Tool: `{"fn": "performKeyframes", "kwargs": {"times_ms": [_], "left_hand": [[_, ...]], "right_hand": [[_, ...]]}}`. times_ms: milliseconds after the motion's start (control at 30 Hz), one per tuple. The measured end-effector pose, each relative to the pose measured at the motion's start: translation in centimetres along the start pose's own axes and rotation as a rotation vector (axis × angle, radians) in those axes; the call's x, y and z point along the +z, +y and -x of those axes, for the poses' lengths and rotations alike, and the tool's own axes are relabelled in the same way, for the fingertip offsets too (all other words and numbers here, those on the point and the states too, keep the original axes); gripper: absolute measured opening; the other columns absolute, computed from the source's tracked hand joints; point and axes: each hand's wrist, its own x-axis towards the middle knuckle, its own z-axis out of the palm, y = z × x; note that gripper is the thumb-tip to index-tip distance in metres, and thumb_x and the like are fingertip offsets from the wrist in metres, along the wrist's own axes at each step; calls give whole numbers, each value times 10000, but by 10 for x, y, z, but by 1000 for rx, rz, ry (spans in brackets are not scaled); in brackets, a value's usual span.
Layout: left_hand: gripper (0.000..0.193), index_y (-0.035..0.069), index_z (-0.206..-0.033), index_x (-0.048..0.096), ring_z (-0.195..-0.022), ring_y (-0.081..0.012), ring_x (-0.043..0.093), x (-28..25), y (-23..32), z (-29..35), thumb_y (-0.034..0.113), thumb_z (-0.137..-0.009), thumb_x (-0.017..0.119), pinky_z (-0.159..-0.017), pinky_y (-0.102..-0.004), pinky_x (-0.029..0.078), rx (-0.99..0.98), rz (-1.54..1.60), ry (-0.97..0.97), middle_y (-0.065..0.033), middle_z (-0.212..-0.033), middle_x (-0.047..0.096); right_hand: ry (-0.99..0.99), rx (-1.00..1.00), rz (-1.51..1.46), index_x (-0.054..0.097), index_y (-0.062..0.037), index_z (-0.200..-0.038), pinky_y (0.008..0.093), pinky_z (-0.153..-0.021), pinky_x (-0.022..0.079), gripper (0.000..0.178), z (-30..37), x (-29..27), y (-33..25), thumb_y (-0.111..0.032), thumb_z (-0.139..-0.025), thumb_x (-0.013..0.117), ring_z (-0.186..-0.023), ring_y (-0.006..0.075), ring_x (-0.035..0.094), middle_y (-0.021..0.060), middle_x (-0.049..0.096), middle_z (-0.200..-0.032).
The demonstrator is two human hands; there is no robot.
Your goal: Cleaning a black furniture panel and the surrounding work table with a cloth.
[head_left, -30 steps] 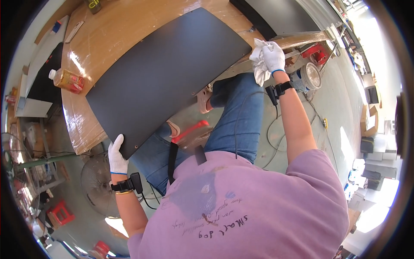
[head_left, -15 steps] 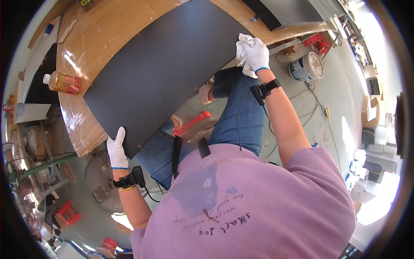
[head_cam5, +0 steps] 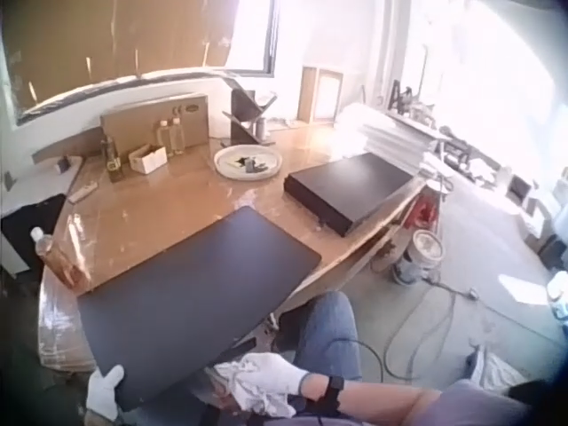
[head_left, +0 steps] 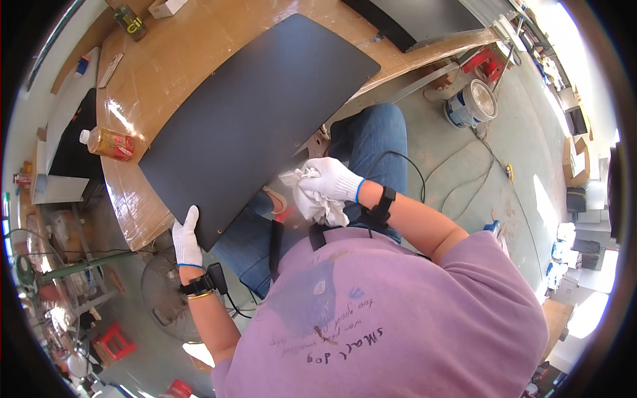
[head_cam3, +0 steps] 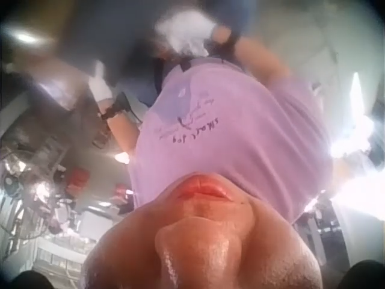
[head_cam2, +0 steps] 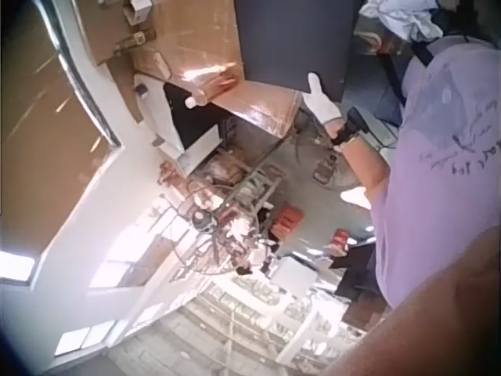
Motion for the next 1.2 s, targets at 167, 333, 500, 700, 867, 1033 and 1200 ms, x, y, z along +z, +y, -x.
{"fn": "performKeyframes", "kwargs": {"times_ms": [167, 333, 500, 700, 867, 1033, 1200], "left_hand": [[571, -80, -1277, 510, -1075, -211, 556, -23, -2, -7, 287, -887, 707, -920, -324, 463, 70, -194, 33, -119, -1221, 576], [488, -23, -1230, 560, -994, -174, 562, -37, 3, -6, 357, -932, 630, -821, -303, 476, 37, -252, 182, -90, -1103, 592], [415, -2, -1183, 547, -748, -124, 578, -41, 11, -6, 348, -963, 580, -671, -269, 498, 102, -302, 211, -56, -963, 586], [374, 1, -1134, 552, -753, -106, 574, -30, 20, -9, 333, -965, 589, -675, -258, 486, 150, -264, 278, -56, -949, 597], [454, -47, -1133, 567, -868, -177, 594, -37, 1, -29, 364, -945, 617, -801, -297, 476, 189, -459, 357, -110, -1006, 629], [588, -88, -1251, 527, -1022, -240, 601, -1, 5, -3, 395, -932, 625, -933, -333, 457, 31, -385, 210, -145, -1172, 619], [551, -65, -1311, 498, -1040, -219, 600, 22, 14, 3, 304, -931, 650, -932, -329, 477, -42, -22, 144, -114, -1215, 602]], "right_hand": [[182, 38, -829, 569, 10, -1094, 260, -795, 507, 295, -6, -49, 33, -129, -850, 658, -872, 119, 616, 60, 621, -1000], [169, -54, -1078, 535, 39, -1150, 318, -890, 530, 298, 1, -98, 32, -46, -872, 601, -972, 177, 639, 104, 627, -1068], [290, -308, -1235, 460, 55, -1305, 335, -934, 522, 435, -7, -134, 27, 32, -874, 518, -1045, 222, 625, 154, 597, -1180], [587, -619, -1390, 548, -35, -1266, 358, -891, 542, 303, -55, -233, 48, -96, -988, 445, -1069, 253, 635, 131, 623, -1197], [907, -208, 220, 634, -61, -1208, 343, -865, 510, 345, -109, -209, 84, -226, -905, 637, -937, 259, 652, 124, 675, -1096], [870, -29, 760, 650, -90, -1163, 439, -947, 469, 454, -90, -192, 53, -409, -840, 648, -1049, 375, 600, 182, 642, -1136], [618, 223, 746, 655, -69, -1075, 447, -858, 495, 402, -116, -229, 39, -394, -839, 629, -985, 365, 624, 190, 645, -1052]]}}
